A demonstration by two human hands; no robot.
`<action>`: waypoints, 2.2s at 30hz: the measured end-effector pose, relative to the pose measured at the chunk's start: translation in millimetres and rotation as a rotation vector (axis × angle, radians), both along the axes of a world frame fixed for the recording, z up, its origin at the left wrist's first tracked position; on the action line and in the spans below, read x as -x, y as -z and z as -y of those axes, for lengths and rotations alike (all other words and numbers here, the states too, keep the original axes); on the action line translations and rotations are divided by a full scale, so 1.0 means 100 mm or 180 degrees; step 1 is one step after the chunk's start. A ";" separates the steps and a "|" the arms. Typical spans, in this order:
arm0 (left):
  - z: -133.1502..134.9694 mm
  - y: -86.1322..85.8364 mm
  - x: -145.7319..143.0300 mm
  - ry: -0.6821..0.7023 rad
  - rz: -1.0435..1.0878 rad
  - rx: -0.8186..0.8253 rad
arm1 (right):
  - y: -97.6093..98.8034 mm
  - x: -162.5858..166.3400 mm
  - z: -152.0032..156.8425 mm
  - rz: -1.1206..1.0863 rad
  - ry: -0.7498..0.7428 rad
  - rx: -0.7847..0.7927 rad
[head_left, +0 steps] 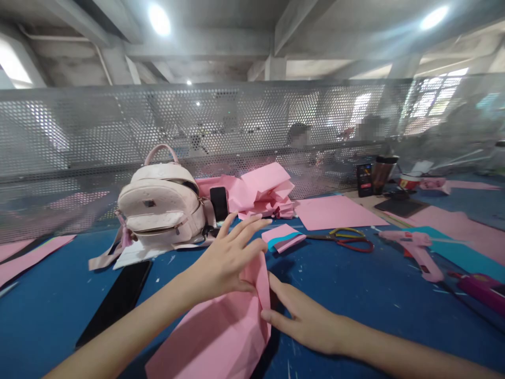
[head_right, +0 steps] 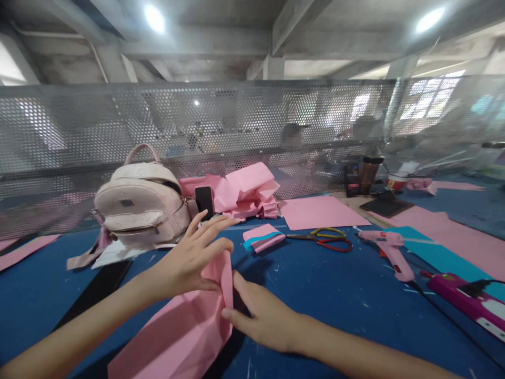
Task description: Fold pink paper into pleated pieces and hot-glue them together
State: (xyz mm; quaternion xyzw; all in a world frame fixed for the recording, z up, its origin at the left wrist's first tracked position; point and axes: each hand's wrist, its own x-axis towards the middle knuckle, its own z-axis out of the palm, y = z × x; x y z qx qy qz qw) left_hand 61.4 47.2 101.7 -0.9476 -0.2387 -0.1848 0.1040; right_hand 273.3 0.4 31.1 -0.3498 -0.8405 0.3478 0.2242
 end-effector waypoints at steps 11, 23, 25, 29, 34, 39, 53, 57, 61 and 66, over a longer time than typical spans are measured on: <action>-0.16 0.27 0.04 -0.0395 0.0586 0.1564 | 0.04 0.01 -0.19 -0.1128 -0.0078 0.0785; 0.28 0.89 0.05 -0.0301 0.0742 0.0992 | 0.19 0.03 -0.29 0.0551 0.0334 0.0007; 0.31 0.94 0.05 -0.0210 0.0621 0.1043 | 0.21 0.03 -0.30 0.0607 0.0411 -0.0118; 0.33 0.97 0.09 -0.0022 0.0403 0.1195 | 0.21 0.02 -0.30 0.0462 0.0394 -0.0206; 0.33 0.95 0.16 0.0103 0.0266 0.1409 | 0.25 -0.04 -0.33 0.0227 0.0419 -0.0340; 0.29 0.98 0.17 0.0070 0.0458 0.1682 | 0.32 -0.07 -0.38 0.0077 0.0243 -0.0344; 0.28 1.11 0.06 -0.0394 0.1020 0.1763 | -0.08 -0.17 -0.39 -0.0054 -0.0871 -0.0021; 0.30 1.11 0.07 -0.0455 0.1058 0.1808 | 0.03 -0.17 -0.42 -0.0295 -0.0782 0.0097; 0.33 1.10 0.09 -0.0419 0.1099 0.1883 | 0.10 -0.17 -0.43 -0.0493 -0.0809 0.0205; 0.34 1.09 0.12 -0.0390 0.1185 0.1959 | 0.05 -0.15 -0.31 -0.0393 -0.0936 0.0078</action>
